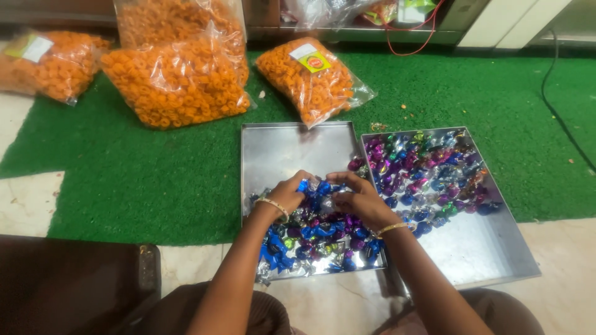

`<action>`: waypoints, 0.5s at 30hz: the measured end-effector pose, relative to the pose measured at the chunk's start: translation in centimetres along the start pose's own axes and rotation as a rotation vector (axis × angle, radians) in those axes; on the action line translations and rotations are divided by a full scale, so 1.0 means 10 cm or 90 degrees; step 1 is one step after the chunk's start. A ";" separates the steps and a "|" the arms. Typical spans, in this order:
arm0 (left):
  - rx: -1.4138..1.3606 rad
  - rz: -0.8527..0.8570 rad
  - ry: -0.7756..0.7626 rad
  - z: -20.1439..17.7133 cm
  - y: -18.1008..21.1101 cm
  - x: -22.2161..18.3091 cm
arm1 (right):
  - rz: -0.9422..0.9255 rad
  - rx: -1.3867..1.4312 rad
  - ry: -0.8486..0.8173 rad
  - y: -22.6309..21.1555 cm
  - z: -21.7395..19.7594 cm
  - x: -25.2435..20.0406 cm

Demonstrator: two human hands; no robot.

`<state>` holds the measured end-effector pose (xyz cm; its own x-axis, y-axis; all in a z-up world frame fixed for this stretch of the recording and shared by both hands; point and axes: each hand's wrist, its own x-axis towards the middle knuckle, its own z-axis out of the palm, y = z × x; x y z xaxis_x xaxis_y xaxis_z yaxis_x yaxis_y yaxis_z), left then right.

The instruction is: Sorting and arranging wrapped candies in a metal tray.

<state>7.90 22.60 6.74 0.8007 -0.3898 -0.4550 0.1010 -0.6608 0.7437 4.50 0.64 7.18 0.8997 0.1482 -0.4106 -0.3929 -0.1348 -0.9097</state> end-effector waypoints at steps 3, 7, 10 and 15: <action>-0.088 0.050 0.027 0.15 -0.20 0.29 | 0.001 0.051 0.007 -0.04 0.05 -0.04; -0.328 0.001 -0.044 0.23 -0.39 0.51 | -0.009 0.045 0.000 -0.10 0.08 -0.06; -0.434 0.002 -0.092 0.16 -0.30 0.39 | -0.019 0.003 0.017 -0.13 0.08 -0.05; -0.454 0.032 -0.065 0.10 -0.15 0.28 | -0.076 -0.100 0.042 0.06 -0.10 0.10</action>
<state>9.46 21.85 3.90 0.7586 -0.4905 -0.4289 0.4543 -0.0737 0.8878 5.34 -0.25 6.25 0.9507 0.1090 -0.2904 -0.2527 -0.2712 -0.9288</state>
